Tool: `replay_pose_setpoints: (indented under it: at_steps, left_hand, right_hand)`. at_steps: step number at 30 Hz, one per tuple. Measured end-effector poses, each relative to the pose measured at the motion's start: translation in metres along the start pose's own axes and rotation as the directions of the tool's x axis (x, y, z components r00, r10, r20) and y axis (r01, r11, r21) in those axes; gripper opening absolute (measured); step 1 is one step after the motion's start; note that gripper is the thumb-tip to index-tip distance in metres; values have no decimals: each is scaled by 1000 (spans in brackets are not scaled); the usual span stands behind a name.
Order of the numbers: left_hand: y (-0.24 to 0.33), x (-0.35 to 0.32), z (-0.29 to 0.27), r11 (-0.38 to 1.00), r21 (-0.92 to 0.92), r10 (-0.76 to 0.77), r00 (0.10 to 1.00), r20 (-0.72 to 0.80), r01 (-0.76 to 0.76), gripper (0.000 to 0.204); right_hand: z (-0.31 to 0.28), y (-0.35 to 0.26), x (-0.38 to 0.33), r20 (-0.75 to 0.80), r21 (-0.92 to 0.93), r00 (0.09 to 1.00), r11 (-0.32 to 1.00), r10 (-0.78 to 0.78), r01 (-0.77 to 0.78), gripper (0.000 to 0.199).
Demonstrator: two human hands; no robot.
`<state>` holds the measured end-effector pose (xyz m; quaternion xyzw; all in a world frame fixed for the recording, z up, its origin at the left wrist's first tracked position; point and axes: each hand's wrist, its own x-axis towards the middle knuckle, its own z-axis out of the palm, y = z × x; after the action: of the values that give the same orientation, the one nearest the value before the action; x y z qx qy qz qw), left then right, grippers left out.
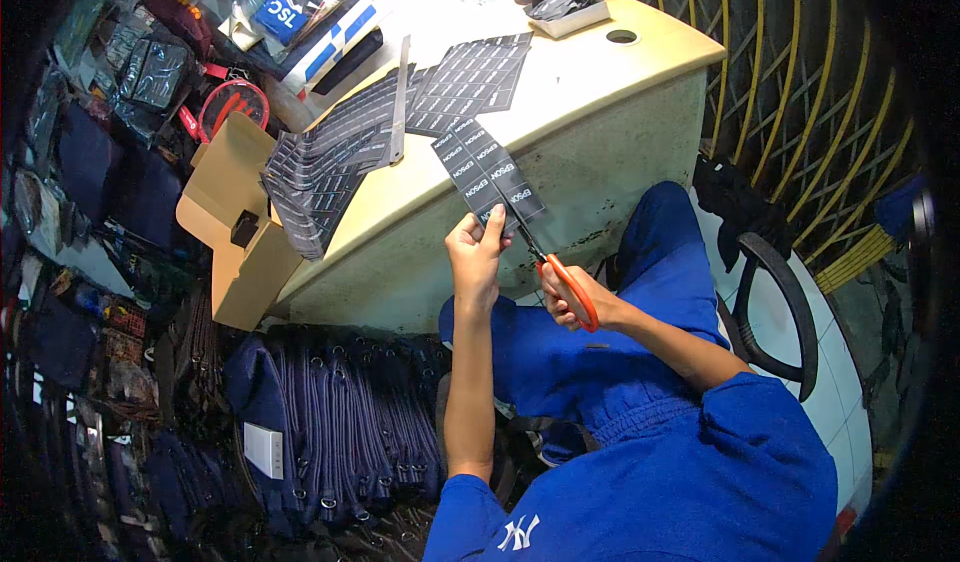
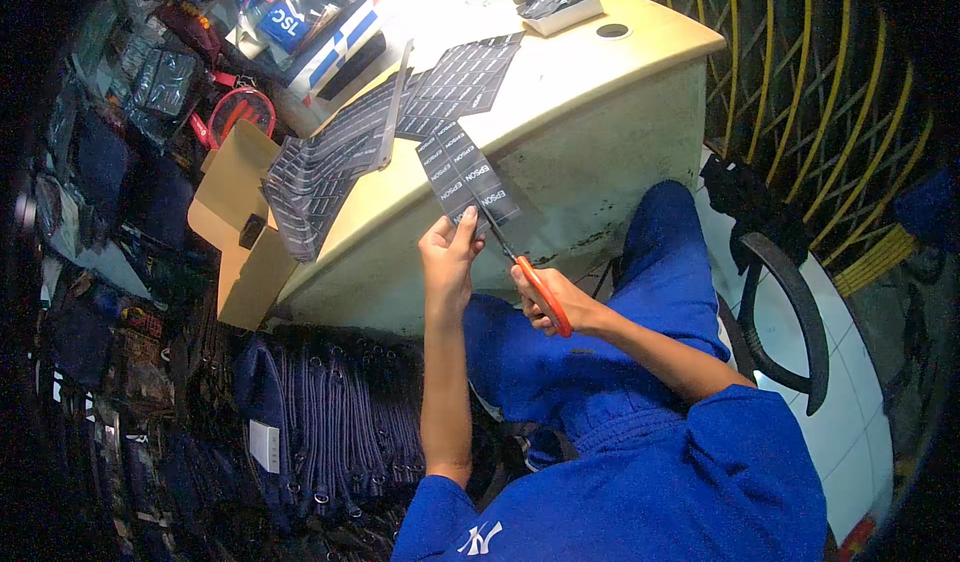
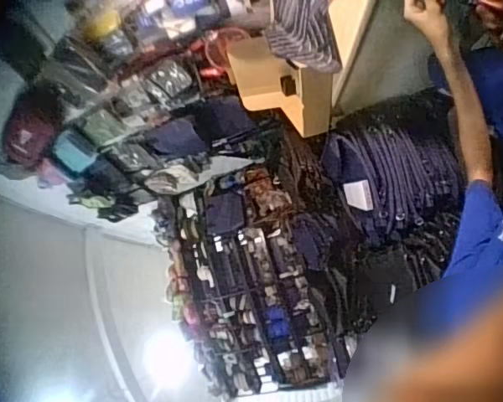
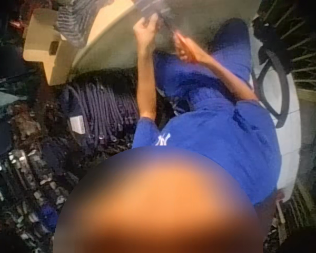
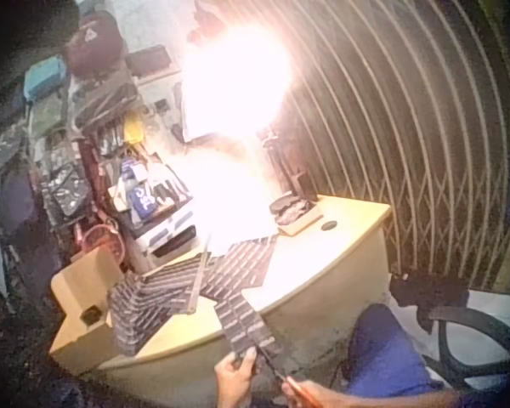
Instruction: Cutting brand labels from a sheet using a pair of scissors.
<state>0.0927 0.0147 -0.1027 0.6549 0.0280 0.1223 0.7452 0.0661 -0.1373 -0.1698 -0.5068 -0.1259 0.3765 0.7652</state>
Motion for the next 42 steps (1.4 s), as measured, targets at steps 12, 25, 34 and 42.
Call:
replay_pose_setpoints:
  at_steps: [12,25,34,42]
  left_hand:
    - [-3,2,-3,1000,1,-2,1000,0,2,13]
    - [0,0,-1,1000,-13,-13,1000,12,14,14]
    - [0,2,0,1000,-24,3,999,-38,-4,16]
    - [-5,1,-3,998,58,-19,1000,5,19,14]
  right_hand:
    - [3,-3,-3,-29,-45,999,999,-22,21,56]
    - [4,-4,-6,-34,-21,999,1000,-20,20,54]
    - [4,-1,-6,-11,-18,1000,1000,-11,10,52]
    - [3,1,1,-1,79,1000,997,9,-9,49]
